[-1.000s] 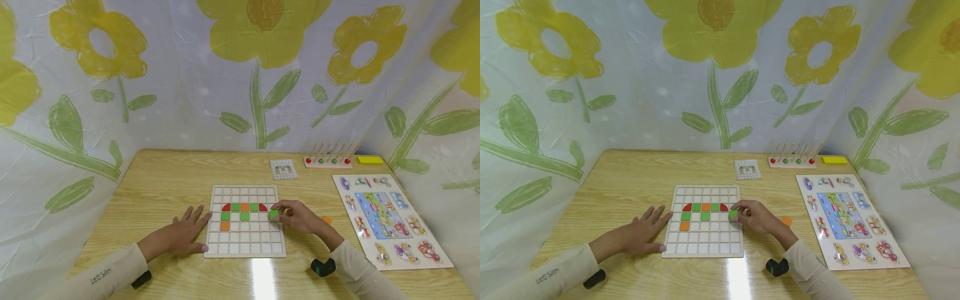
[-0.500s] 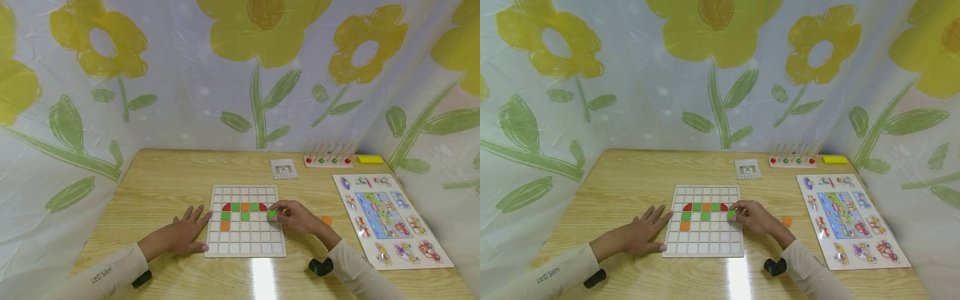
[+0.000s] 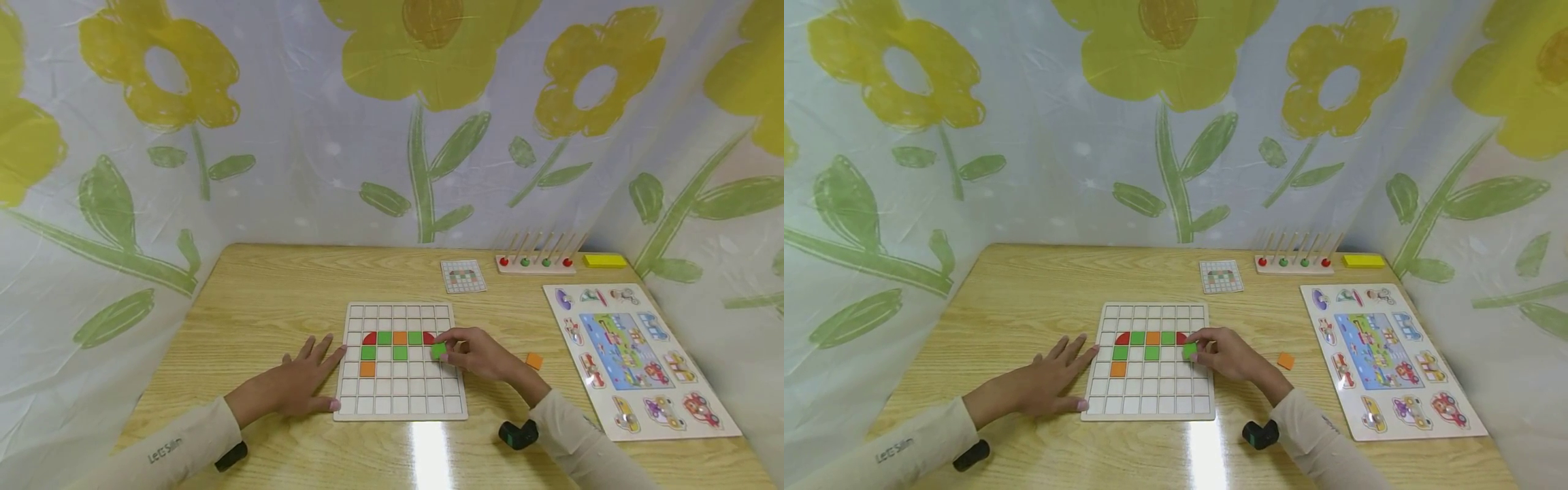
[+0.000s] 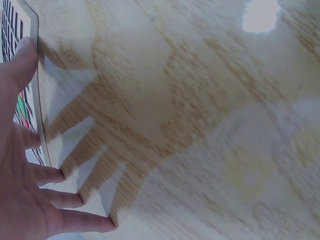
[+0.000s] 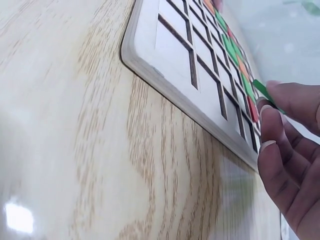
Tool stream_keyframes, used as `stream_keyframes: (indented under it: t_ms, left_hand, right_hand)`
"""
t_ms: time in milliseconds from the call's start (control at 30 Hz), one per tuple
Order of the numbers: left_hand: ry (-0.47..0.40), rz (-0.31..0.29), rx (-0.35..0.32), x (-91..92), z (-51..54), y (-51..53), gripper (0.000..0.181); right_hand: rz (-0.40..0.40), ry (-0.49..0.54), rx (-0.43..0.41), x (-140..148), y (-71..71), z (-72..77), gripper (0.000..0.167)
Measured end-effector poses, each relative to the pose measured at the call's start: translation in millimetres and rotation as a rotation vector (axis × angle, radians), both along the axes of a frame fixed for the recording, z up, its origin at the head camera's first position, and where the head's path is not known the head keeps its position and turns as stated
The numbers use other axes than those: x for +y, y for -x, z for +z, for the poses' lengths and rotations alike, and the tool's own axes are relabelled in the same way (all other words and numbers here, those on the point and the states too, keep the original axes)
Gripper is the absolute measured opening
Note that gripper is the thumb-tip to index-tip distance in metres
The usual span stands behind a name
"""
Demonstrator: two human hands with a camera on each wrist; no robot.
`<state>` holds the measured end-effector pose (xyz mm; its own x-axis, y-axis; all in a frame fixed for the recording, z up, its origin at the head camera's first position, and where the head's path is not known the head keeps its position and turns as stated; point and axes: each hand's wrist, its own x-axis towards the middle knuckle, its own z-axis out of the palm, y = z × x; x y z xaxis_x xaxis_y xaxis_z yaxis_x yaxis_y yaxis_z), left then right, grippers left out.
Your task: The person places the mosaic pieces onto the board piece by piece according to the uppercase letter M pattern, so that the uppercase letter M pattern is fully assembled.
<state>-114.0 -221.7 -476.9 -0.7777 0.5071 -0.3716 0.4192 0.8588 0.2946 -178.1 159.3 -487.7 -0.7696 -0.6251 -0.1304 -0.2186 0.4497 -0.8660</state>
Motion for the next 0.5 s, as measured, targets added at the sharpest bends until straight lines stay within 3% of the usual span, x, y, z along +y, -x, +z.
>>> stream_keyframes:
  t_ms: [500]
  left_hand:
    - [-0.015, -0.003, -0.008, 2.6, 5.0, -0.9, 0.098]
  right_hand:
    - [0.002, -0.013, 0.024, -8.7, -0.5, -2.1, 0.029]
